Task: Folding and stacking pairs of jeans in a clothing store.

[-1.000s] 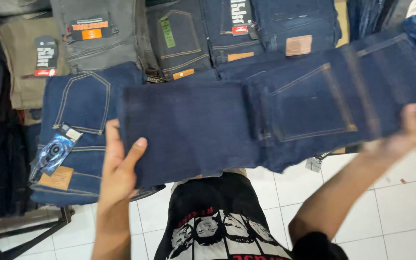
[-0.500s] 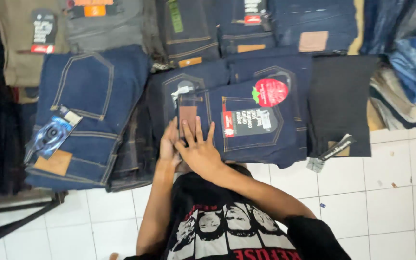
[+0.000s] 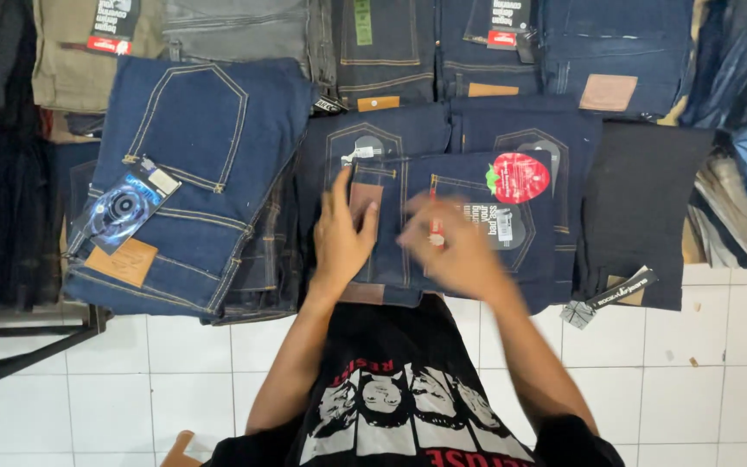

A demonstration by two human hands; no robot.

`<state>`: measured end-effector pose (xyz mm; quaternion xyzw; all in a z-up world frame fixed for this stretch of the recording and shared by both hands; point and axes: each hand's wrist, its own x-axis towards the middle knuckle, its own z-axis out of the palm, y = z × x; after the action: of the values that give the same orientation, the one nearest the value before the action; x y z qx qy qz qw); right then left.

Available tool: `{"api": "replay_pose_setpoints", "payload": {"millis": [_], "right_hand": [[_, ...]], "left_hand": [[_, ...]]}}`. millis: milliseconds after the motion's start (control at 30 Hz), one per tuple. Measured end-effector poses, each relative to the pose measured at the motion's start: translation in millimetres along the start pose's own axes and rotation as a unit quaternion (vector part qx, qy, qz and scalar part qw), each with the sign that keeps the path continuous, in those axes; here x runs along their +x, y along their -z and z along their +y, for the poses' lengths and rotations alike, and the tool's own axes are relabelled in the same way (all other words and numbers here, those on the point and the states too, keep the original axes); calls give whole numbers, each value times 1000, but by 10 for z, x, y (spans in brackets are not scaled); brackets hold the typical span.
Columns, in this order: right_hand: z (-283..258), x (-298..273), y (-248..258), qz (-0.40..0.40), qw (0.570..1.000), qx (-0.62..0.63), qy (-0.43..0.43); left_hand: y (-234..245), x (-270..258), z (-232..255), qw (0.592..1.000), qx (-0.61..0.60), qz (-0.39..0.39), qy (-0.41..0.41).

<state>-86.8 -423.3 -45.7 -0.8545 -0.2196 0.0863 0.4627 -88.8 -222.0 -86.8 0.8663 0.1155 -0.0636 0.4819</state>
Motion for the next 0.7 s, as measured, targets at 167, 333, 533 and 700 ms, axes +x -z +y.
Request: {"api": "replay_pose_setpoints", "payload": {"millis": [167, 333, 533, 700], "right_hand": [[1417, -146, 897, 175, 943, -282, -21], [1665, -42, 869, 216, 932, -290, -16], [1714, 138, 927, 229, 908, -349, 35], [1852, 325, 931, 173, 910, -377, 16]], "left_hand": [[-208, 469, -240, 946, 235, -34, -219], [-200, 784, -275, 946, 181, 10, -268], [-163, 822, -344, 941, 143, 70, -300], [-22, 825, -325, 965, 120, 26, -232]]}}
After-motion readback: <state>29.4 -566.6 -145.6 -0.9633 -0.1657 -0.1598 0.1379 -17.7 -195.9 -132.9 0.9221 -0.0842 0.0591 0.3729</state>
